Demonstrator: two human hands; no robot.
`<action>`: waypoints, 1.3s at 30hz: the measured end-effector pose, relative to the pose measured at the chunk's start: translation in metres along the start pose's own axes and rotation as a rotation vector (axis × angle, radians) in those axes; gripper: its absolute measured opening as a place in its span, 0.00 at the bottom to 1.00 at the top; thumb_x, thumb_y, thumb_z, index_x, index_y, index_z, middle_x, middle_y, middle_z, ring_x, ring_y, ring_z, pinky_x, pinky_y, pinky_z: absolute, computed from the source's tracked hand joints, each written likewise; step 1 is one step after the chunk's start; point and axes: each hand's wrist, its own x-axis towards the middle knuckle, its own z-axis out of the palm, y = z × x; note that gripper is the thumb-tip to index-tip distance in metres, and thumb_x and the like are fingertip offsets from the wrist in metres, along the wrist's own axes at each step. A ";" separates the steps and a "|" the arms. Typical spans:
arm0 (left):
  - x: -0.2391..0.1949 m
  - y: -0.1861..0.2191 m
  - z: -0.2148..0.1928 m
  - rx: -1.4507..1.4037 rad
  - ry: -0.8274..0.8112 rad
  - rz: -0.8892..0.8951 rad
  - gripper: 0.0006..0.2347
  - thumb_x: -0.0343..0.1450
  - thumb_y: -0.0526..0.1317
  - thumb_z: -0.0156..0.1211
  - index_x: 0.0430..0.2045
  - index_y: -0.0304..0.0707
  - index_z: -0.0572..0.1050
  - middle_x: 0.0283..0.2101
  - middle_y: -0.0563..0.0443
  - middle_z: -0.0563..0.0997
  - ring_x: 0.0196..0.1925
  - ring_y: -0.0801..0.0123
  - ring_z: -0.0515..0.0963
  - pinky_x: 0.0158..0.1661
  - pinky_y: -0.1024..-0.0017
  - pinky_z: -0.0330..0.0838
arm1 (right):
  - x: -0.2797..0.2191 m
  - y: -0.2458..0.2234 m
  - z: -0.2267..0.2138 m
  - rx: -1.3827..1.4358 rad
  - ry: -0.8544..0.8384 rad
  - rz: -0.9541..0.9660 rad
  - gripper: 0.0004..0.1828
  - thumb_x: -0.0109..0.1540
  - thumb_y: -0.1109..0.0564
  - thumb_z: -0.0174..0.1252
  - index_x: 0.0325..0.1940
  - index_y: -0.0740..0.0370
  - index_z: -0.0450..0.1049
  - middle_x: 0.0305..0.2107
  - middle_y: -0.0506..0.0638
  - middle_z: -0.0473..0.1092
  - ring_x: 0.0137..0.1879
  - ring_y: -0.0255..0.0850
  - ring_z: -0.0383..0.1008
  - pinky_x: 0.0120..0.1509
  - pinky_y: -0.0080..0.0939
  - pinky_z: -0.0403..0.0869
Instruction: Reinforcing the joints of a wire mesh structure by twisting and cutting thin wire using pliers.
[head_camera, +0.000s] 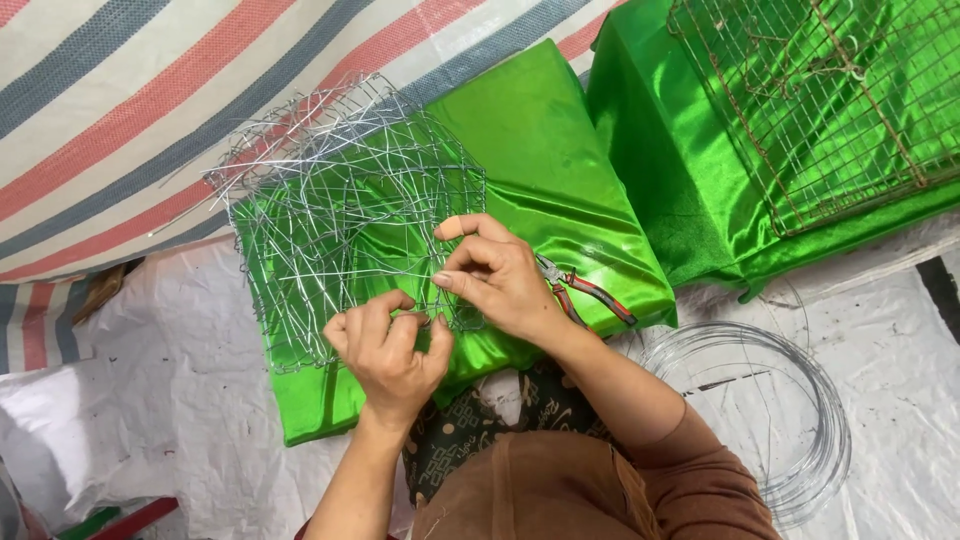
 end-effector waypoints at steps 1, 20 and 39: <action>-0.001 0.000 0.000 0.001 0.005 -0.001 0.09 0.69 0.44 0.61 0.18 0.46 0.73 0.34 0.56 0.76 0.33 0.64 0.70 0.41 0.61 0.58 | -0.001 0.001 0.000 -0.002 -0.003 -0.003 0.06 0.60 0.57 0.69 0.31 0.61 0.80 0.49 0.55 0.73 0.32 0.31 0.71 0.35 0.30 0.72; -0.018 -0.006 -0.010 0.046 -0.258 -0.087 0.10 0.76 0.48 0.51 0.33 0.52 0.80 0.53 0.55 0.74 0.55 0.65 0.68 0.57 0.48 0.53 | -0.026 -0.009 0.013 -0.162 0.125 -0.078 0.06 0.60 0.63 0.67 0.40 0.65 0.78 0.54 0.64 0.69 0.45 0.48 0.77 0.49 0.45 0.79; -0.028 -0.011 0.003 -0.039 -0.186 -0.095 0.10 0.75 0.47 0.53 0.29 0.48 0.81 0.52 0.54 0.75 0.56 0.63 0.69 0.56 0.47 0.53 | -0.049 0.015 0.006 -0.120 0.172 0.013 0.09 0.62 0.64 0.62 0.45 0.65 0.82 0.49 0.63 0.72 0.50 0.49 0.77 0.52 0.47 0.77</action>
